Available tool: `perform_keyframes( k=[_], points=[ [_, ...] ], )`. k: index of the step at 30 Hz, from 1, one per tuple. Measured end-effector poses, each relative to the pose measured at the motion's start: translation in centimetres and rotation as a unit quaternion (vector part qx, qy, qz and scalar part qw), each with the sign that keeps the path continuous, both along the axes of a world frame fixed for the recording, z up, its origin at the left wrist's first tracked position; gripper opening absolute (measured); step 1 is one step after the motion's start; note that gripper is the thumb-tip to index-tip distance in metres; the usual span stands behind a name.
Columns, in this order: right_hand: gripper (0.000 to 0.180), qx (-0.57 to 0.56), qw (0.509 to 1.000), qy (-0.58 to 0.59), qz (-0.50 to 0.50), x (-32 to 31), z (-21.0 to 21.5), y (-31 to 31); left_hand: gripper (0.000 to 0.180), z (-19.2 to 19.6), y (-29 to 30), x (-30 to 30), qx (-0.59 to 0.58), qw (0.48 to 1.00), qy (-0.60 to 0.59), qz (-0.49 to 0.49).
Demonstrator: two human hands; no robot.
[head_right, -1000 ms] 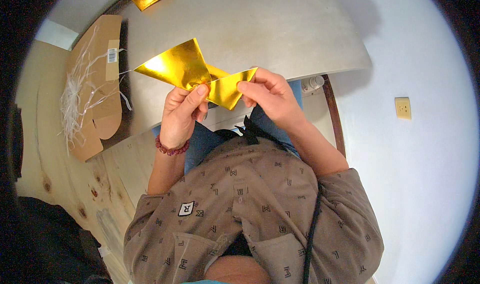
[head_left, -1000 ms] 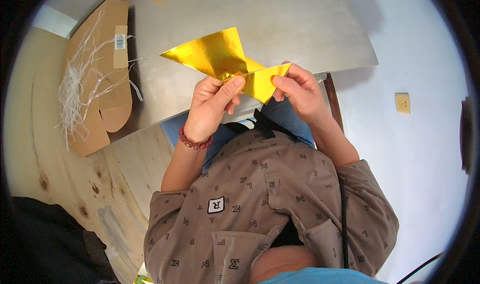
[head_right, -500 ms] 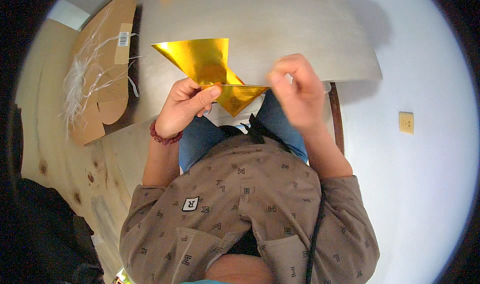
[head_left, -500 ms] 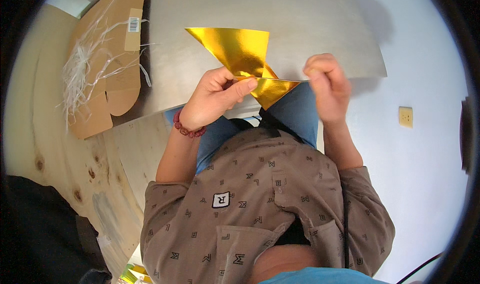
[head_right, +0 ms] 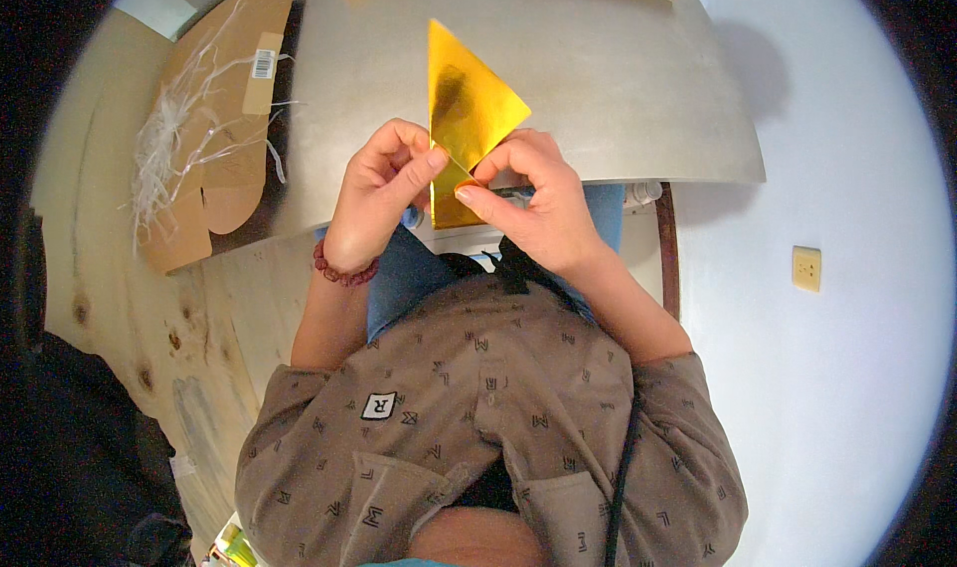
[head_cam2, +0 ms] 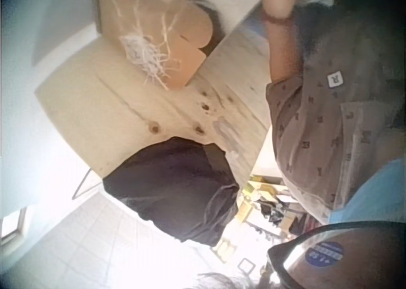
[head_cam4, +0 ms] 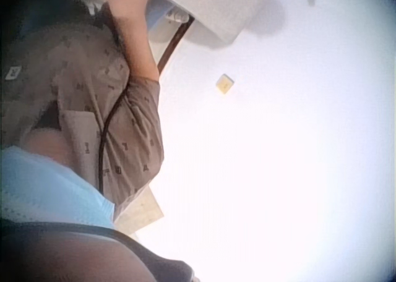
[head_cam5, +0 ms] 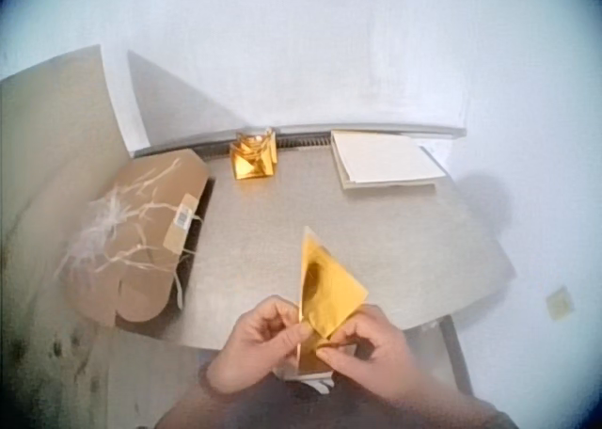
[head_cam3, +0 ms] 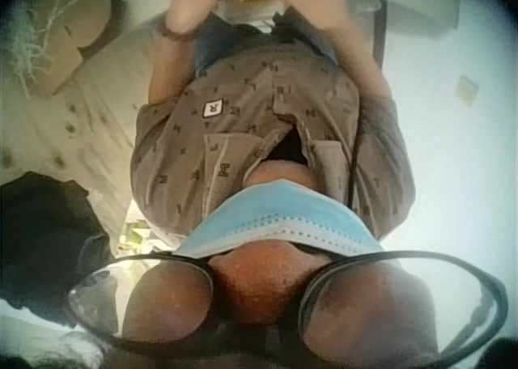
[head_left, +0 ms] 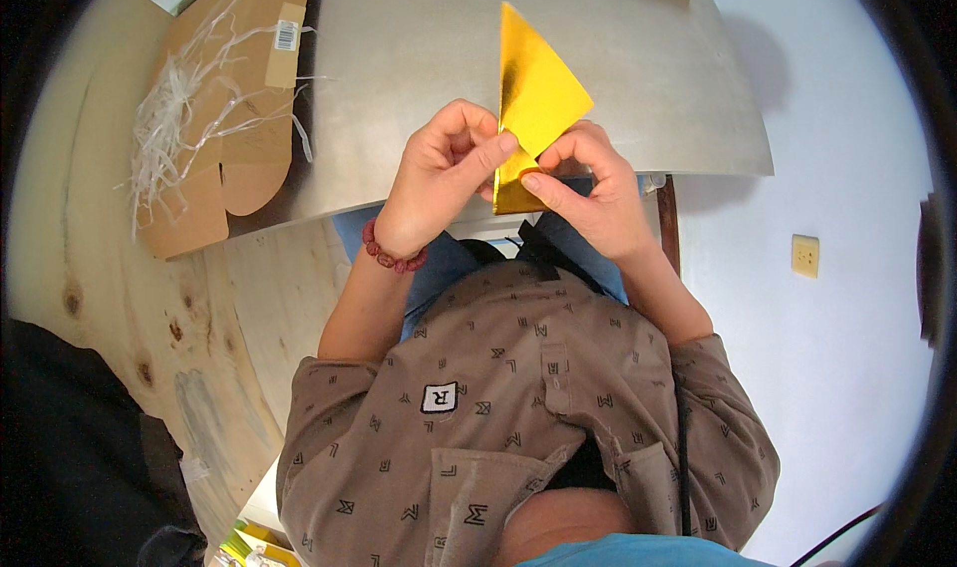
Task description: The person folds a gold-colored sheet of paper into a small envelope-like shape, then places it on a stack of similar folded items. They pick up another sheet and begin folding it in the same way.
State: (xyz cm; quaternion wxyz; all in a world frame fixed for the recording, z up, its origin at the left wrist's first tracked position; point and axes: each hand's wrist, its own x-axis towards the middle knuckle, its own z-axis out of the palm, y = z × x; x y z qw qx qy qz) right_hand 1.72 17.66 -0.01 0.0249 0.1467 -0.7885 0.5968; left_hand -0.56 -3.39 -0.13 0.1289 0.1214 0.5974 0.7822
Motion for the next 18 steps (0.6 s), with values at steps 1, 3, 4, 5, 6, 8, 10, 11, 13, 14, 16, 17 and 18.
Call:
perform_keyframes(
  k=[1, 3, 4, 5, 6, 8, 10, 11, 13, 14, 16, 17, 18],
  points=[
    [0.015, -0.011, 1.000, -0.018, 0.012, -0.1, -0.2, 0.0, 0.014, -0.2, 0.0, -0.1, -0.009, 1.000, -0.004, 0.007],
    [0.015, -0.004, 0.999, -0.023, 0.025, -0.1, -0.5, 0.0, 0.017, -0.6, 0.1, -0.2, -0.010, 1.000, -0.010, 0.016],
    [0.015, 0.012, 1.000, -0.007, 0.027, -0.1, -0.6, 0.0, 0.018, -0.8, 0.3, -0.3, -0.003, 1.000, -0.010, 0.018],
    [0.015, 0.031, 0.999, 0.010, 0.027, -0.1, -0.8, 0.0, 0.019, -0.9, 0.6, -0.3, 0.004, 1.000, -0.011, 0.021],
    [0.014, 0.002, 1.000, 0.002, 0.021, 0.0, -1.0, -0.1, 0.019, -1.1, 0.8, -0.2, 0.021, 0.999, -0.025, 0.041],
    [0.013, -0.048, 0.999, -0.009, 0.007, 0.2, -1.4, -0.2, 0.018, -1.4, 1.4, 0.1, 0.065, 0.994, -0.048, 0.077],
    [0.013, -0.089, 0.996, -0.010, -0.010, 0.2, -1.9, -0.4, 0.021, -1.6, 1.4, 0.1, 0.093, 0.990, -0.075, 0.075],
    [0.012, -0.113, 0.993, -0.015, -0.022, 0.1, -2.0, -0.4, 0.023, -1.7, 1.3, 0.0, 0.111, 0.988, -0.086, 0.071],
    [0.013, -0.139, 0.989, -0.025, -0.031, 0.2, -2.1, -0.4, 0.026, -1.9, 1.0, -0.4, 0.177, 0.978, -0.104, 0.041],
    [0.013, -0.155, 0.987, -0.031, -0.035, 0.2, -2.1, -0.4, 0.027, -2.0, 0.8, -0.6, 0.210, 0.971, -0.113, 0.026],
    [0.014, -0.141, 0.989, -0.024, -0.045, 0.2, -2.1, -0.3, 0.029, -2.1, 0.7, -0.8, 0.226, 0.968, -0.111, 0.019],
    [0.014, -0.134, 0.990, -0.020, -0.049, 0.2, -2.0, -0.3, 0.028, -2.2, 0.8, -0.8, 0.229, 0.966, -0.116, 0.025],
    [0.015, -0.130, 0.990, -0.020, -0.051, 0.2, -1.9, -0.4, 0.027, -2.2, 0.9, -0.8, 0.231, 0.965, -0.121, 0.030]
  ],
)
